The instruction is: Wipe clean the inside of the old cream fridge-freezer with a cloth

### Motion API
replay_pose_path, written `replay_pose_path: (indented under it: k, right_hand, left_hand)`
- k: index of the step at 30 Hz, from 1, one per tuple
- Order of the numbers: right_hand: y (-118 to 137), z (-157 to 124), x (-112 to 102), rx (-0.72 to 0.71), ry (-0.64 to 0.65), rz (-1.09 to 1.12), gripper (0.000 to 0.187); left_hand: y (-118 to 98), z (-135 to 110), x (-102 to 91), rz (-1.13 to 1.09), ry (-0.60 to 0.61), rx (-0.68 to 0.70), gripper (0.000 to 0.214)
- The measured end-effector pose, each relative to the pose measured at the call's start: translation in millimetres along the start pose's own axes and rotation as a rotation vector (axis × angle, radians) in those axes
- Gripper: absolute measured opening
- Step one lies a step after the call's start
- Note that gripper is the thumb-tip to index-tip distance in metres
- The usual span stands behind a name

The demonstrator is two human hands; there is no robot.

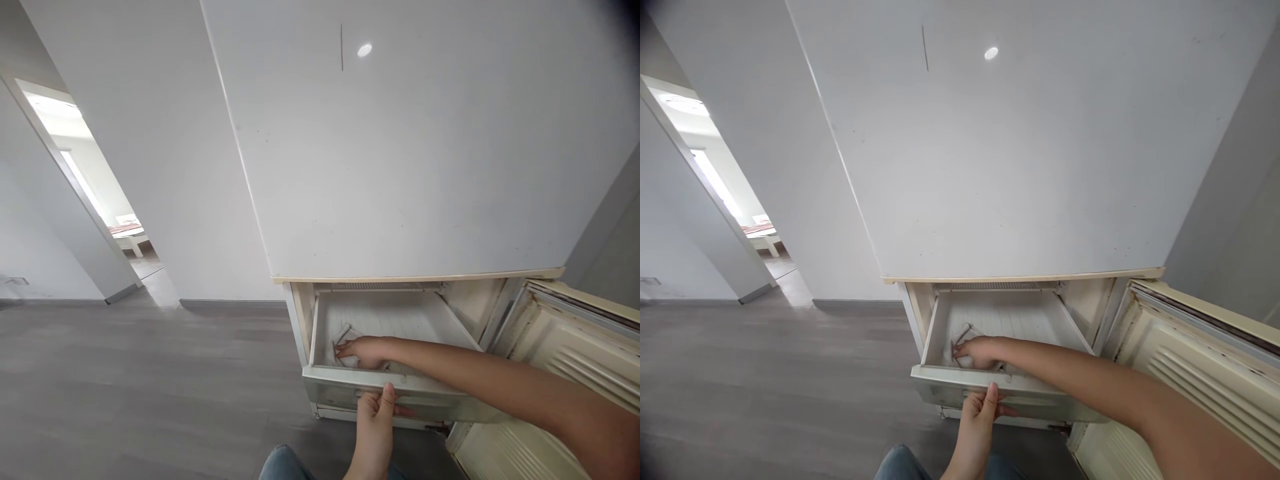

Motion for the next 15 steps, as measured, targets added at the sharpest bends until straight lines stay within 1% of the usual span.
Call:
replay_pose_path:
  k: [3,6,8,9,12,14,15]
  right_hand:
    - [-32,-22,4,-0.010,-0.035,0.032,0.073]
    - [-69,-47,4,0.063,-0.131,0.013,0.073]
    - [-94,-65,4,0.183,-0.175,-0.060,0.069]
    - [-107,-75,5,0.267,-0.182,-0.099,0.067]
    - [-139,-101,7,0.556,-0.151,-0.130,0.071]
    - [-148,-111,8,0.704,-0.145,-0.096,0.072]
    - [-148,-112,8,0.744,-0.150,-0.085,0.067]
  left_hand:
    - [2,-2,0.6,0.025,0.003,-0.025,0.067]
    - [1,-4,1.9,0.035,0.010,-0.033,0.066]
    - [0,-4,2.7,0.034,0.015,-0.042,0.066]
    - [-1,-5,3.2,0.034,0.018,-0.046,0.066]
    - [-2,-4,3.8,0.043,0.026,-0.061,0.066]
    - [-2,-3,3.2,0.050,0.023,-0.064,0.066]
    - [-2,-3,3.0,0.050,0.023,-0.062,0.065]
Point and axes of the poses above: each hand's wrist, its own z-axis towards the middle knuckle, its own x-axis out of the palm, y = z × x, the point moved 9 cm from there along z, towards the middle knuckle, and after that the axes turned 1 degree about x, right-handed, at the moved point
